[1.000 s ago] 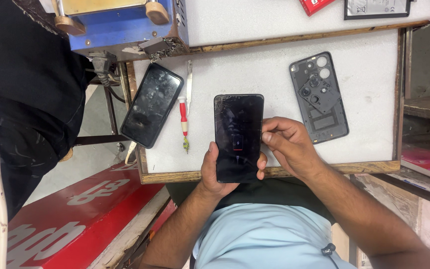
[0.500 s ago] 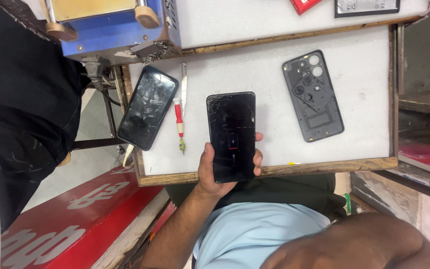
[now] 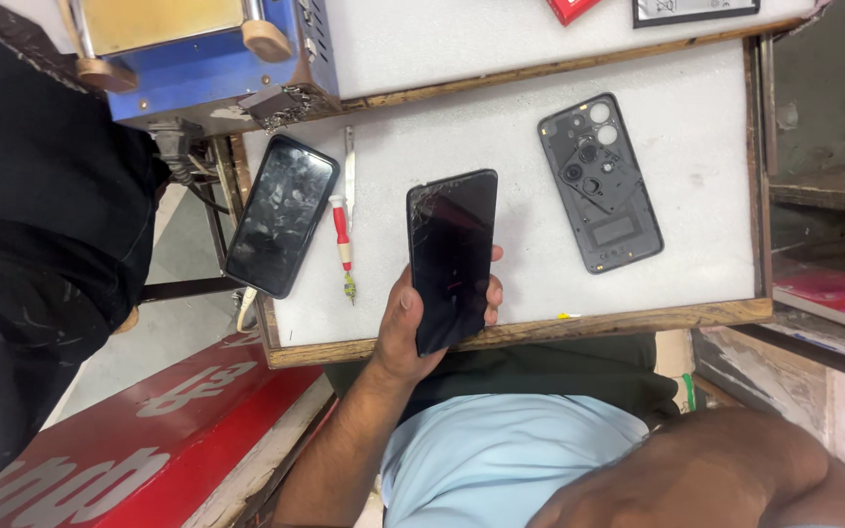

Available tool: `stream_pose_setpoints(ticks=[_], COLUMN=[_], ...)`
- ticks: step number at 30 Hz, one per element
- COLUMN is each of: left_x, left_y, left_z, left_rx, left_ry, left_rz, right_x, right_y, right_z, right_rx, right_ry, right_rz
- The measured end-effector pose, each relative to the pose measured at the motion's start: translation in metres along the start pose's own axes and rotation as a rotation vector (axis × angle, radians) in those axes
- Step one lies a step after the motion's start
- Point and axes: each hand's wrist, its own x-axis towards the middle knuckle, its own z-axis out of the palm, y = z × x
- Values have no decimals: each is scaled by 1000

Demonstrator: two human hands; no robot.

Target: The person removes the back cover of a smartphone, disconnects the old battery, and installs a new battery. They then reconnect the battery connector and place the back cover aside.

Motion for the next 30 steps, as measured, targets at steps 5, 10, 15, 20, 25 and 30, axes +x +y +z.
stream_pose_setpoints(ticks=[5,10,15,20,25,30], left_x=[6,10,25,29,30,38], left_y=[8,15,8,-5,1,18], left_z=[1,1,9,15,18,14], left_rx=[-70,1241,1922,2029,2023,1875], left_ry=[-3,137,211,243,189,161], left_rz=[2,297,264,207,160,275], right_x=[13,14,-4,-11,-15,-20], right_y=[-9,-2,6,20,29,35], right_z=[4,-28,-65,-81,-93,-100], right_rx=[-87,-1471,-1808,-2016,-2080,-2106], right_ry=[128,780,975,870,769,739], right_rz=[22,67,310,445,617,720])
